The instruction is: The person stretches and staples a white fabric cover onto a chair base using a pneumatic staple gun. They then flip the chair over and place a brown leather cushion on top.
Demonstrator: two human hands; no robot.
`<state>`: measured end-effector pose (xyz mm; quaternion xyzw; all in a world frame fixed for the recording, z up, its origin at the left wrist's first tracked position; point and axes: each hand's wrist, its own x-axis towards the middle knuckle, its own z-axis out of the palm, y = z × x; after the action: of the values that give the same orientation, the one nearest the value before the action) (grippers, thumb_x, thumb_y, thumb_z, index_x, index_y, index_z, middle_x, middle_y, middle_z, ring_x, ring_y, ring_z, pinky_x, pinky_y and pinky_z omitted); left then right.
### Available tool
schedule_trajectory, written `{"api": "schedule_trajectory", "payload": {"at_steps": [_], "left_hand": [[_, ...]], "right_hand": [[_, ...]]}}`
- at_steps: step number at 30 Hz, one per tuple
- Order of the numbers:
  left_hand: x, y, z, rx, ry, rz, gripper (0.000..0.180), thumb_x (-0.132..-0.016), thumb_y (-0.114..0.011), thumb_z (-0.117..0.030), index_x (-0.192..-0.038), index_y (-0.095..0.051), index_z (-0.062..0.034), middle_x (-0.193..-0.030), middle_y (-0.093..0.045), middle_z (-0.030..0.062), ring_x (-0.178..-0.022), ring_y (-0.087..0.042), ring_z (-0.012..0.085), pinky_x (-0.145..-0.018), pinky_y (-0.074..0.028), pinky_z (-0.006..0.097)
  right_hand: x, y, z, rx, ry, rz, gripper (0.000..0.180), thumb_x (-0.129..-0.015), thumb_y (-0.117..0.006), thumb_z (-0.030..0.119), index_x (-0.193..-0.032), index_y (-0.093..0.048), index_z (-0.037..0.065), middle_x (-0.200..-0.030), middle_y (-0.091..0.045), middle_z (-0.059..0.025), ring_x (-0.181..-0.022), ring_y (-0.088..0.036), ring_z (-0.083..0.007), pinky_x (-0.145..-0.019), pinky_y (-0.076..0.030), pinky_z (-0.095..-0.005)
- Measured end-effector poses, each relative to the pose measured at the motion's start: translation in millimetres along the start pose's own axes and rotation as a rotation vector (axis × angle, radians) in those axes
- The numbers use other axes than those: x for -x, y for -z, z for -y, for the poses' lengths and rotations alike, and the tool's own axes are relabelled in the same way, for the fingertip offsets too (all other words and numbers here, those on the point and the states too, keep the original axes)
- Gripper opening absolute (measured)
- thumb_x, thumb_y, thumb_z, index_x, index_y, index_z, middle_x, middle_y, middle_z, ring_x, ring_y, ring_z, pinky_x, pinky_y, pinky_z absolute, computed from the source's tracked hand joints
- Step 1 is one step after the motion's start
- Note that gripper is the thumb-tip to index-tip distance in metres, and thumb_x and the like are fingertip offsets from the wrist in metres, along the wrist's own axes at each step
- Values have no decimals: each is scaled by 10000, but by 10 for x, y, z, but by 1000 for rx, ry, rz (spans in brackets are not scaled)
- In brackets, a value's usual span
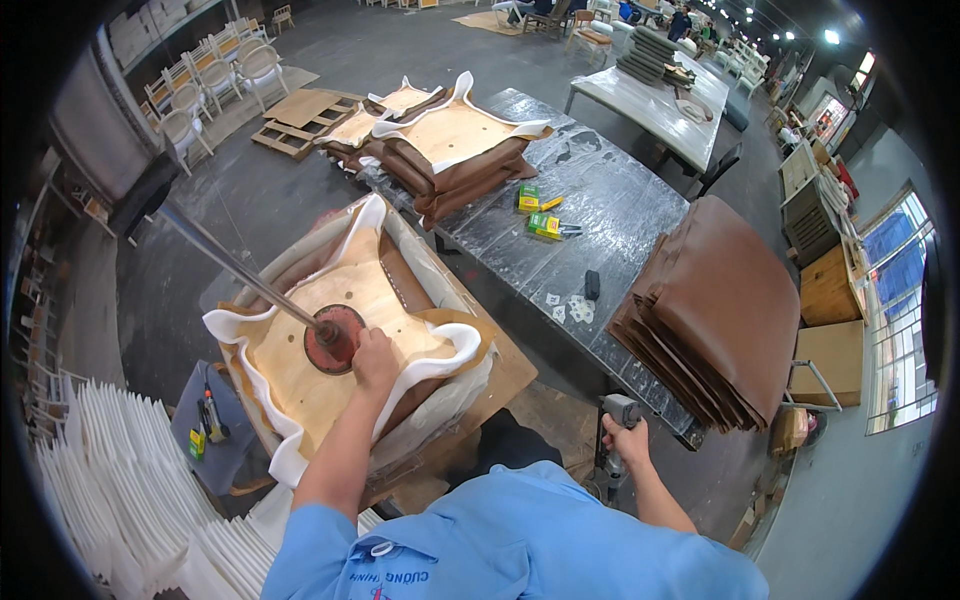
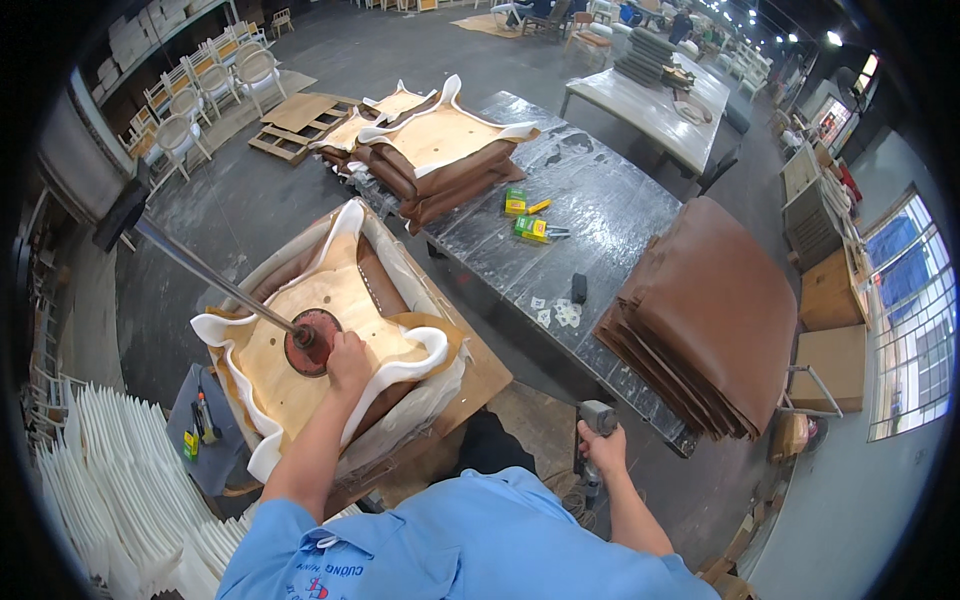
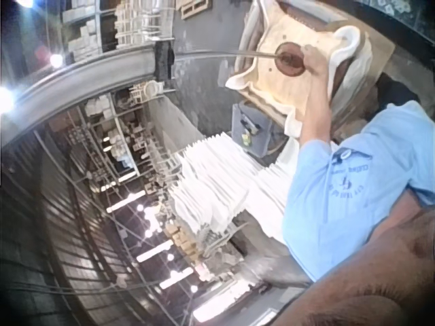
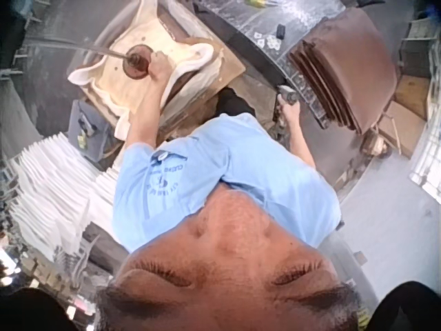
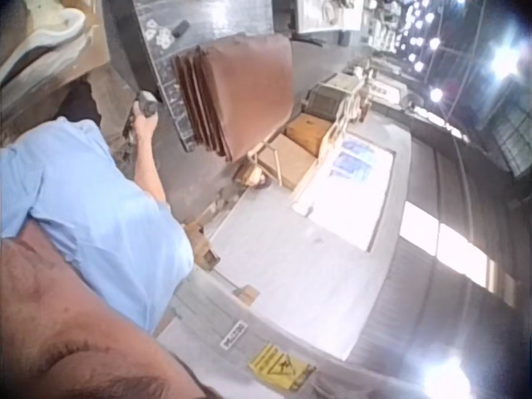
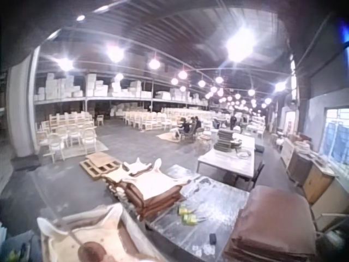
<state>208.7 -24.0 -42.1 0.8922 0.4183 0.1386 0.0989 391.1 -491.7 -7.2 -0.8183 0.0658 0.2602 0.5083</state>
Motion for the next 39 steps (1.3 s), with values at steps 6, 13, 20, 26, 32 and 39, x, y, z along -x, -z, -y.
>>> {"api": "schedule_trajectory", "payload": {"at_steps": [6, 13, 20, 26, 32, 39], "left_hand": [[68, 27, -29, 159, 12, -117, 163, -1002, -700, -204, -1009, -620, -63, -1045, -624, 181, -849, -711, 425, -722, -599, 522], [173, 178, -43, 267, 44, -182, 111, -938, -744, -77, -914, -661, -9, -911, -629, 178, -819, -625, 384, -733, -523, 474], [239, 312, -231, 227, 320, -125, 74, -937, -769, -40, -963, -713, 0, -952, -634, 125, -838, -634, 287, -757, -535, 397], [346, 294, -487, 208, 647, -132, 86, -951, -759, -17, -1035, -752, -1, -1042, -634, 73, -851, -616, 170, -762, -522, 302], [380, 240, -590, 182, 749, -160, 63, -960, -717, 17, -1018, -732, -4, -1067, -615, 95, -952, -608, 199, -838, -513, 322], [323, 154, -653, 164, 887, -208, 65, -1015, -683, -20, -1025, -618, -14, -1067, -584, 78, -958, -571, 184, -845, -487, 319]], "right_hand": [[-635, -165, 221, -7, 13, 119, 262, -947, -845, 138, -1148, -717, 31, -862, -712, -28, -672, -646, -128, -559, -512, -305], [-2178, -831, 880, -90, -18, 301, 211, -948, -836, 99, -1104, -707, 40, -845, -675, -26, -649, -614, -144, -537, -499, -337], [-4214, -1885, 1457, 61, -137, 433, 256, -880, -876, 58, -1117, -784, 32, -887, -742, -56, -664, -662, -175, -594, -543, -359], [-5258, -2435, 1512, 155, -343, 497, 243, -867, -888, 45, -1090, -793, 26, -913, -762, -77, -738, -707, -190, -653, -574, -372], [-5953, -2317, 1507, 800, -328, 586, 227, -893, -864, 194, -960, -804, -14, -901, -793, -125, -823, -779, -238, -749, -622, -407], [-7061, -2331, 2289, 1163, 826, -82, 435, -947, -607, 95, -1365, -720, 145, -1435, -680, -214, -1258, -679, -427, -1042, -569, -516]]}}
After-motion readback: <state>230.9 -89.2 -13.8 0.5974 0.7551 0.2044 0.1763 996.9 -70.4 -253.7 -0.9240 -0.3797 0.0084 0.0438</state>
